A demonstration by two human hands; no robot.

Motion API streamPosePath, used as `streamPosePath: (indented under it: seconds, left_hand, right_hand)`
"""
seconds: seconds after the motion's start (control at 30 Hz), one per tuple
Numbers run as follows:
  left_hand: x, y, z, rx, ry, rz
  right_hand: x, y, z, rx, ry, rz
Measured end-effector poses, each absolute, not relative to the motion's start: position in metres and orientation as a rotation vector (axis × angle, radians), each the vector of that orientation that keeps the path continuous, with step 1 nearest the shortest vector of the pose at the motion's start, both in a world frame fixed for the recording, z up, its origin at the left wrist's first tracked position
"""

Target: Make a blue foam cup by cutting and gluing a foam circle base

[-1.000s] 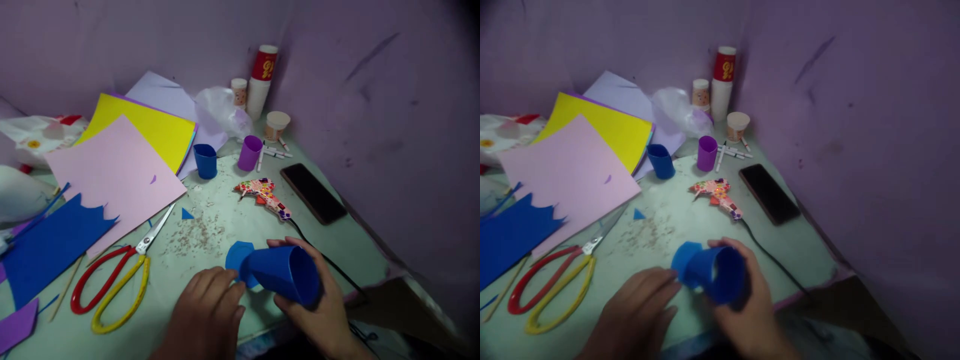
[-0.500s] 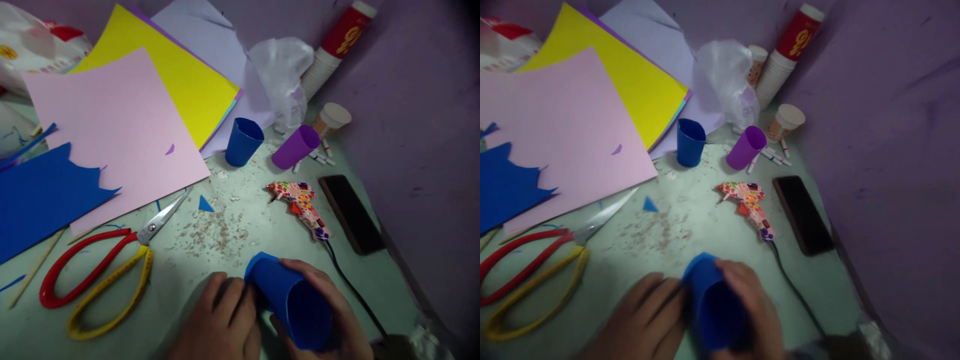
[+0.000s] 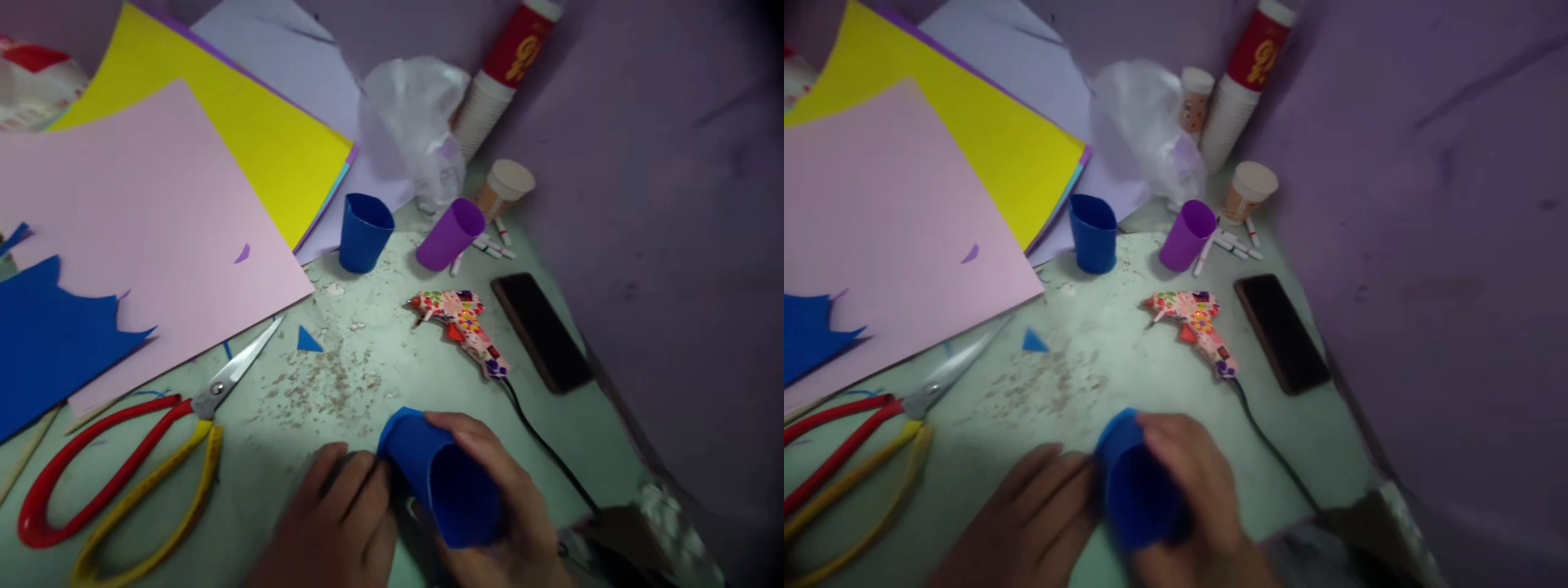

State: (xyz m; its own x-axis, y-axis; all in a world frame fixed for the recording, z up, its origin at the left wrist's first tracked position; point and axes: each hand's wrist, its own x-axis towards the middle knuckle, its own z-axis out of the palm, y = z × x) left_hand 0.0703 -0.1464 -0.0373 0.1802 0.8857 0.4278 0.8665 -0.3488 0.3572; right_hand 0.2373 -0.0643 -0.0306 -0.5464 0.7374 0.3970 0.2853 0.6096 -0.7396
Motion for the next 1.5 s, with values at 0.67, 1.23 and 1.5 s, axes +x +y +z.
streamPosePath:
  seconds: [0.67,1.23,1.5]
  left_hand:
    - [0.058,-0.129,0.026,1.545,1.975,1.063]
    - [0.087,-0.082,0.051,2.702,1.855,0.104]
    - [0.095,-0.086,0.038,2.599,2.029,-0.067]
  right_hand:
    - [0.218,-0.068,-0.006,-0.834,-1.287,1.821]
    - [0.273,-0.047,-0.025,-1.151,-1.456,1.302]
    - [0.278,-0.048,-0.023,-1.087,-1.623,1.277]
